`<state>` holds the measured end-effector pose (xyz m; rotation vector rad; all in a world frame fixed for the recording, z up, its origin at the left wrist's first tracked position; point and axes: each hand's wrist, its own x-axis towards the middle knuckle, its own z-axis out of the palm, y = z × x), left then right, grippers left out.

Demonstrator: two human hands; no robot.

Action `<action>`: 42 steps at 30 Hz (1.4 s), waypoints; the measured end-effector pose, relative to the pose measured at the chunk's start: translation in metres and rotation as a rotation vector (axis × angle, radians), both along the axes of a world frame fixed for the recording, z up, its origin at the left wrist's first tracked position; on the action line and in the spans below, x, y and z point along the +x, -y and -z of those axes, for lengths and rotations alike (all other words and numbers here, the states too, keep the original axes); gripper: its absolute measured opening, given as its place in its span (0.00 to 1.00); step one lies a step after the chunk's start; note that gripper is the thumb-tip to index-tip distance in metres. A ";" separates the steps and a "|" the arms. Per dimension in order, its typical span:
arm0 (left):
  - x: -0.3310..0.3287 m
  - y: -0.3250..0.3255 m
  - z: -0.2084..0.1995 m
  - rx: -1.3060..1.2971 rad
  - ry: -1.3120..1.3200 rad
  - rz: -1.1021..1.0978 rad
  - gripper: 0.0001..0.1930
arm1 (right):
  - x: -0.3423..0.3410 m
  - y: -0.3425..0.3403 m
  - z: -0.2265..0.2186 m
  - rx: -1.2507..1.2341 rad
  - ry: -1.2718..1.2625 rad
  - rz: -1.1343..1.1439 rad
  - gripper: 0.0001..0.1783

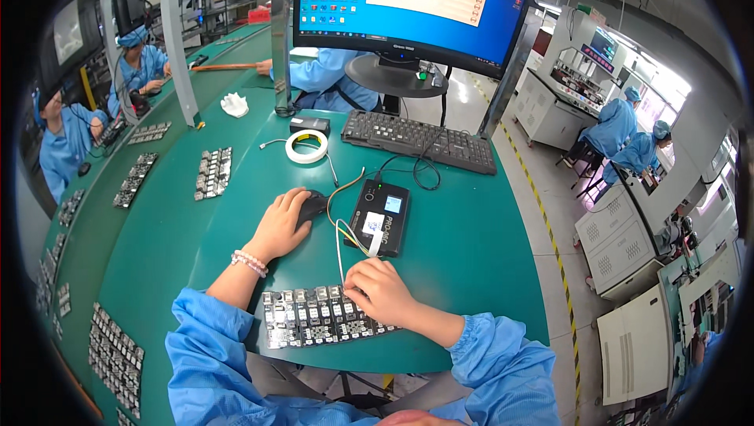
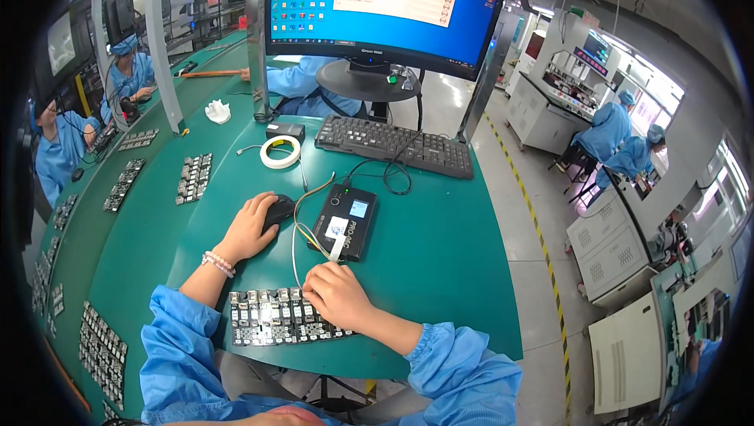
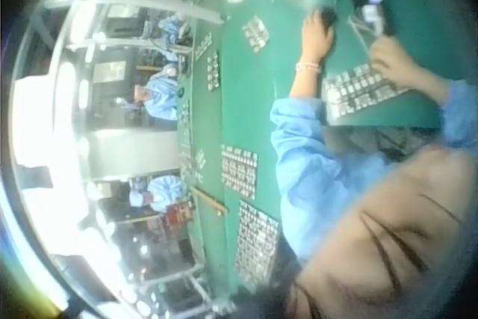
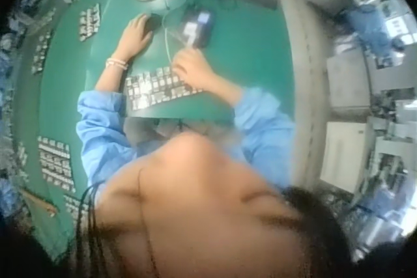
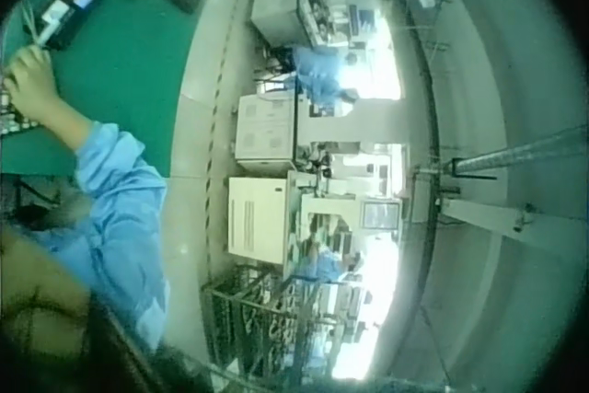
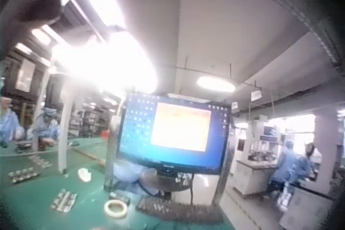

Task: The person takes a circuit board panel and tests each board using a probe wired to a programming device while clicking a computer mouse. The person then moves the finished panel, retrieves another circuit board panel, and tests it using the probe and mouse.

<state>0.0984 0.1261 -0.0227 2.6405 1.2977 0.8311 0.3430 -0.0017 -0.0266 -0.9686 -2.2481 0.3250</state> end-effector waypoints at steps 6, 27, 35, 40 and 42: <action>-0.009 0.006 0.001 0.012 0.028 -0.029 0.32 | -0.008 -0.001 -0.004 0.039 -0.026 -0.028 0.04; -0.005 0.001 0.009 0.043 -0.003 -0.025 0.34 | -0.005 0.001 -0.009 0.030 0.001 0.018 0.06; -0.006 0.001 0.009 0.041 0.003 -0.030 0.33 | -0.007 0.002 -0.012 0.034 0.011 0.011 0.06; -0.007 0.003 0.008 0.030 0.004 -0.026 0.33 | -0.007 0.002 -0.009 0.043 0.011 0.011 0.06; -0.008 0.004 0.008 0.030 0.006 -0.024 0.33 | -0.007 0.003 -0.010 0.038 0.011 0.009 0.06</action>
